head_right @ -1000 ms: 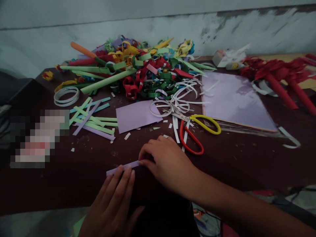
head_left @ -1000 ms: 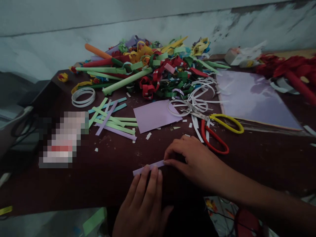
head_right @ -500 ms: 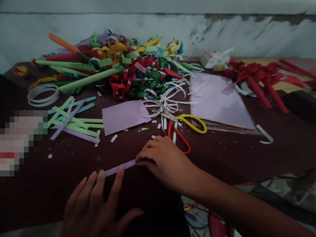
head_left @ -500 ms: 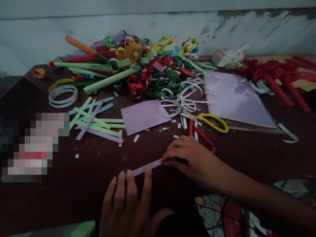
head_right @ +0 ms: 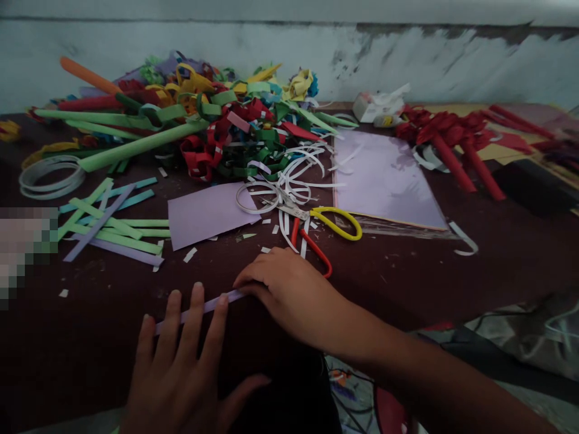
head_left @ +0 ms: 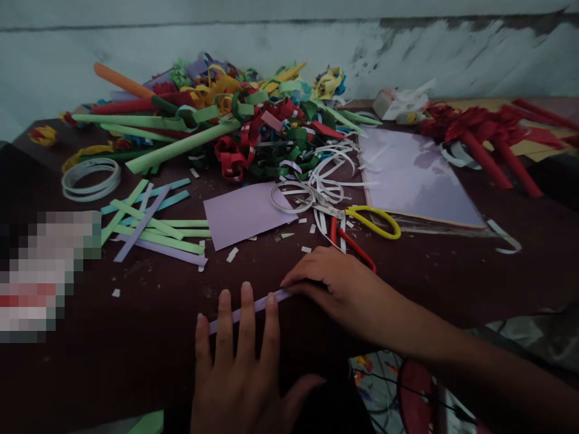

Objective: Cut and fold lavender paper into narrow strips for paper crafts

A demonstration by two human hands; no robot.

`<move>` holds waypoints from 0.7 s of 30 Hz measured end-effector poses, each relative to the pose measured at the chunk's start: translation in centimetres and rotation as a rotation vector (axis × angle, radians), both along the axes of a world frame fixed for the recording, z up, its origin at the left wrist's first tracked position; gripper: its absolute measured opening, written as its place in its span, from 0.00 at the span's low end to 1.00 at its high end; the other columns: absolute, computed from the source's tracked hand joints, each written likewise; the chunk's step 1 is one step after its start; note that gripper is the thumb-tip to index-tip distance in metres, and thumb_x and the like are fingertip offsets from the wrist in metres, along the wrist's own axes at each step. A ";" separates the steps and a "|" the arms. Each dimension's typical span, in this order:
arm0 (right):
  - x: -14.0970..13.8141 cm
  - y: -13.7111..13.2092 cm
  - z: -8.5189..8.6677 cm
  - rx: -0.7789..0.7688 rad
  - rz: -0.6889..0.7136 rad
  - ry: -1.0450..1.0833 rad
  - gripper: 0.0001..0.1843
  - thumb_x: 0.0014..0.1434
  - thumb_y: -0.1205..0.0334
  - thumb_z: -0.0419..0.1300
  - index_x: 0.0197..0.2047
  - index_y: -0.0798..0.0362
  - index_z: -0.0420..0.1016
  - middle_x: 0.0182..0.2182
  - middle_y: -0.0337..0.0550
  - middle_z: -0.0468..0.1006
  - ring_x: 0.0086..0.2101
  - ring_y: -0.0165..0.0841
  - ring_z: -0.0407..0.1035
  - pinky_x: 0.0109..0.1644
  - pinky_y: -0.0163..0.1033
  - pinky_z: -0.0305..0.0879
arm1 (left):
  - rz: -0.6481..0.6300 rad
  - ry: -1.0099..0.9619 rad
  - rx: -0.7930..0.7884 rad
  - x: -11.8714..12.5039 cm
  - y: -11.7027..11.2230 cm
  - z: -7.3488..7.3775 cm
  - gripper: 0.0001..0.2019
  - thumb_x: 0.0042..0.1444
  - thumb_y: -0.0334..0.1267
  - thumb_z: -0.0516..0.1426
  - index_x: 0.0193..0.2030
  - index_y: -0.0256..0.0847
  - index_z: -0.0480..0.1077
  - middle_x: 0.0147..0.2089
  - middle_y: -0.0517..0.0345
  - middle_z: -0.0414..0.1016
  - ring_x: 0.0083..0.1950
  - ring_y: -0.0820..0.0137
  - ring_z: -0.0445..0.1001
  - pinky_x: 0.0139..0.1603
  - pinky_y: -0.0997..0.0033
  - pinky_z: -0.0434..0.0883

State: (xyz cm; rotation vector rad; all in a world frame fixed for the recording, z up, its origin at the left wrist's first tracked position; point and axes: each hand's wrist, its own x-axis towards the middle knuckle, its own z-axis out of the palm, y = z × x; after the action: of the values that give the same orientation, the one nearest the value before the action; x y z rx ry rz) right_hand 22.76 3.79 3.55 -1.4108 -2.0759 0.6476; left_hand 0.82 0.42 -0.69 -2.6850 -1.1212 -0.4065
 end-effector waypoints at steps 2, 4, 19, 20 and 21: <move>0.5 -0.4 0.0 0.001 0.004 0.039 0.12 0.63 0.79 0.66 0.46 0.56 0.81 0.41 0.38 0.83 0.42 0.33 0.74 0.50 0.37 0.66 | 0.019 -0.009 -0.028 0.3 -0.2 0.0 0.44 0.59 0.58 0.58 0.72 0.25 0.57 0.73 0.22 0.58 0.72 0.25 0.54 0.67 0.24 0.50; 0.9 -0.6 0.0 -0.003 -0.004 0.046 0.14 0.60 0.79 0.69 0.46 0.56 0.80 0.42 0.38 0.83 0.43 0.33 0.75 0.51 0.36 0.67 | 0.022 -0.013 -0.045 0.5 -0.3 0.1 0.42 0.59 0.54 0.60 0.74 0.33 0.55 0.75 0.26 0.56 0.74 0.25 0.51 0.66 0.21 0.50; 0.3 -0.4 -0.3 0.097 -0.019 -0.045 0.08 0.64 0.76 0.64 0.42 0.55 0.82 0.36 0.38 0.83 0.37 0.34 0.76 0.45 0.39 0.71 | -0.033 -0.017 0.010 1.3 0.1 -0.2 0.42 0.61 0.55 0.56 0.70 0.19 0.59 0.73 0.22 0.58 0.78 0.33 0.39 0.72 0.25 0.36; 0.0 -1.3 -0.6 0.205 0.001 -0.107 0.08 0.69 0.73 0.60 0.45 0.57 0.82 0.39 0.42 0.83 0.38 0.36 0.75 0.46 0.42 0.71 | -0.064 -0.013 0.021 1.3 0.2 -0.3 0.42 0.61 0.55 0.56 0.70 0.17 0.59 0.73 0.21 0.58 0.79 0.35 0.37 0.74 0.30 0.35; -0.4 -2.4 -1.0 0.319 0.013 -0.177 0.13 0.73 0.70 0.54 0.48 0.60 0.81 0.42 0.46 0.82 0.40 0.39 0.75 0.48 0.45 0.71 | -0.089 -0.009 0.027 1.4 0.3 -0.4 0.43 0.61 0.55 0.56 0.69 0.15 0.59 0.72 0.20 0.59 0.79 0.37 0.36 0.75 0.34 0.36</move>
State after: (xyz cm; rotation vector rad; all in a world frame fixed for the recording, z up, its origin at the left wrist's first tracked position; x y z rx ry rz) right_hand 22.31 1.44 2.55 -1.3093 -2.2072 0.1874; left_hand 2.21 0.72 -1.09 -2.7190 -0.9932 -0.4455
